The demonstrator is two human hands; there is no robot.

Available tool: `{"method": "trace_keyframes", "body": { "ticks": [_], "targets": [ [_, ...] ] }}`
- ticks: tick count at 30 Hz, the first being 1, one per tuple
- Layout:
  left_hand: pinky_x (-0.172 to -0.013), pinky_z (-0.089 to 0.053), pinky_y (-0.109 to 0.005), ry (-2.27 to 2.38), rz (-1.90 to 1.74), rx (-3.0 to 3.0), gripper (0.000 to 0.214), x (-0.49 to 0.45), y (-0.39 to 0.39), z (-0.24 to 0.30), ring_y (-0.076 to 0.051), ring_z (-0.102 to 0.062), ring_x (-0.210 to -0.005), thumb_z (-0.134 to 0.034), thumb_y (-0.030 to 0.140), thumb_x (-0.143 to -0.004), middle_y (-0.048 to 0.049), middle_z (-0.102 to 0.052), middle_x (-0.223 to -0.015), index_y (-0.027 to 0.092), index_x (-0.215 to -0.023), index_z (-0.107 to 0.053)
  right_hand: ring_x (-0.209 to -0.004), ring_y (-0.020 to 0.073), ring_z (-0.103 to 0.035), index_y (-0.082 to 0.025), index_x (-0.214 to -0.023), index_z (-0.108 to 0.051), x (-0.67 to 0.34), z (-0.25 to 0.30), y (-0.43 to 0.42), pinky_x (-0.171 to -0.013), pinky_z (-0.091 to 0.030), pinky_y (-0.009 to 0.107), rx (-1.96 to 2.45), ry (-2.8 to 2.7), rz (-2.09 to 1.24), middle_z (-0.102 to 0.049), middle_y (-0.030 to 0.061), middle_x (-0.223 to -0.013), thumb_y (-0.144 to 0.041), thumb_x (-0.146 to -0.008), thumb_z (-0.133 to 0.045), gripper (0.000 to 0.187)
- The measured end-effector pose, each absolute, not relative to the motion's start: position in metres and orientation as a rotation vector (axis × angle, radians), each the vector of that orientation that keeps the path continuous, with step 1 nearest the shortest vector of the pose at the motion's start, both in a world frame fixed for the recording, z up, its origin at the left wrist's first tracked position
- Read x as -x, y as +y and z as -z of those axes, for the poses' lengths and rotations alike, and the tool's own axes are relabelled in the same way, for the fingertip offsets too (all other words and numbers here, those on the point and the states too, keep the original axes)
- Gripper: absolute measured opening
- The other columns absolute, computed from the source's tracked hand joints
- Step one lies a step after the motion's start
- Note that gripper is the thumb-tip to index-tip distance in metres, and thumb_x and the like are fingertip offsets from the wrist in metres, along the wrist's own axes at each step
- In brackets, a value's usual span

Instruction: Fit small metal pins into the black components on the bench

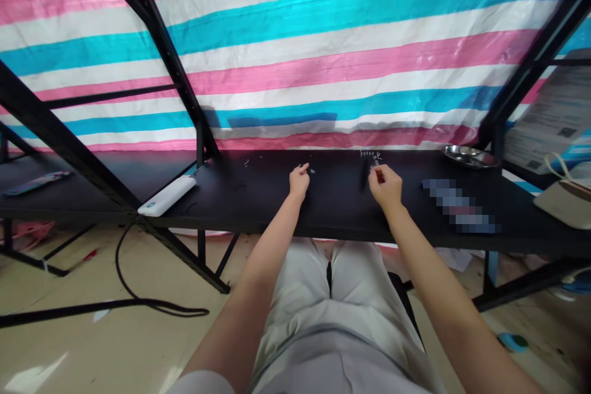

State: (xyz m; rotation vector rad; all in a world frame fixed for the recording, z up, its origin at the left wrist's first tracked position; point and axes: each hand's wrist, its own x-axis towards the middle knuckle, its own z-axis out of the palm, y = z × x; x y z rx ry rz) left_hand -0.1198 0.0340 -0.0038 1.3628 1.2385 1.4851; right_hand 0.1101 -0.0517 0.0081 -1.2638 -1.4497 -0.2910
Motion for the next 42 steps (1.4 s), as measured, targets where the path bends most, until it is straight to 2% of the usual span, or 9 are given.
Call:
{"method": "trace_keyframes", "body": {
  "ticks": [3,6,12,22,29,34,42],
  "targets": [
    [-0.106,-0.029,-0.034,1.153,-1.406,-1.414,0.033,0.116,0.027,0.001,-0.021,-0.047,-0.121,-0.054,0.002,-0.070,-0.0111,-0.065,-0.110,0.013,-0.095,-0.072,-0.057,0.0124,-0.052,-0.020,-0.074,-0.055,-0.103,-0.008,-0.054,-0.059,-0.041,0.024,1.223,-1.600,0.266,-0.057,0.0016,-0.066,-0.029,-0.080,-0.043,0.016],
    [-0.107,-0.027,-0.036,0.887,-1.208,-1.491,0.027,0.111,0.018,-0.002,-0.021,-0.050,-0.118,-0.062,0.007,-0.067,-0.0088,-0.070,-0.100,0.015,-0.090,-0.073,-0.059,0.0119,-0.053,-0.019,-0.080,-0.058,-0.095,-0.007,-0.055,-0.060,-0.040,0.023,1.235,-1.758,0.234,-0.059,0.0019,-0.069,-0.033,-0.083,-0.044,0.020],
    [-0.108,-0.022,-0.038,0.654,-0.967,-1.438,0.028,0.105,0.007,-0.006,-0.024,-0.040,-0.128,-0.071,0.014,-0.061,-0.0109,-0.069,-0.101,0.016,-0.089,-0.073,-0.064,0.0143,-0.057,-0.018,-0.097,-0.058,-0.080,-0.002,-0.054,-0.055,-0.036,0.024,1.324,-2.005,0.264,-0.062,0.0043,-0.080,-0.048,-0.087,-0.042,0.035],
    [-0.104,-0.029,-0.036,0.567,-0.934,-1.331,0.031,0.105,0.002,-0.010,-0.021,-0.053,-0.113,-0.076,0.017,-0.060,-0.0084,-0.068,-0.103,0.016,-0.090,-0.073,-0.067,0.0159,-0.061,-0.019,-0.099,-0.058,-0.075,0.000,-0.052,-0.054,-0.034,0.026,1.434,-2.167,0.291,-0.066,0.0063,-0.092,-0.041,-0.092,-0.035,0.033],
    [-0.095,-0.037,-0.034,0.607,-0.941,-1.305,0.036,0.106,0.002,-0.011,-0.016,-0.065,-0.088,-0.073,0.015,-0.065,-0.0049,-0.069,-0.084,0.014,-0.100,-0.068,-0.075,0.0167,-0.061,-0.018,-0.099,-0.059,-0.076,0.000,-0.051,-0.055,-0.034,0.025,1.436,-2.123,0.345,-0.065,0.0083,-0.094,-0.038,-0.095,-0.026,0.039],
    [-0.088,-0.042,-0.033,0.633,-0.946,-1.285,0.028,0.106,0.005,-0.008,-0.013,-0.066,-0.070,-0.074,0.021,-0.068,-0.0016,-0.065,-0.072,0.010,-0.092,-0.062,-0.074,0.0160,-0.061,-0.017,-0.101,-0.059,-0.075,0.000,-0.052,-0.055,-0.036,0.024,1.414,-2.108,0.363,-0.065,0.0087,-0.095,-0.037,-0.095,-0.026,0.039],
    [-0.081,-0.046,-0.032,0.696,-0.996,-1.286,0.032,0.106,0.004,-0.011,-0.010,-0.062,-0.061,-0.075,0.033,-0.066,0.0004,-0.061,-0.065,0.010,-0.081,-0.059,-0.073,0.0169,-0.061,-0.018,-0.099,-0.060,-0.076,-0.001,-0.052,-0.054,-0.037,0.024,1.418,-2.048,0.323,-0.065,0.0081,-0.094,-0.037,-0.094,-0.029,0.037]
  ]
}}
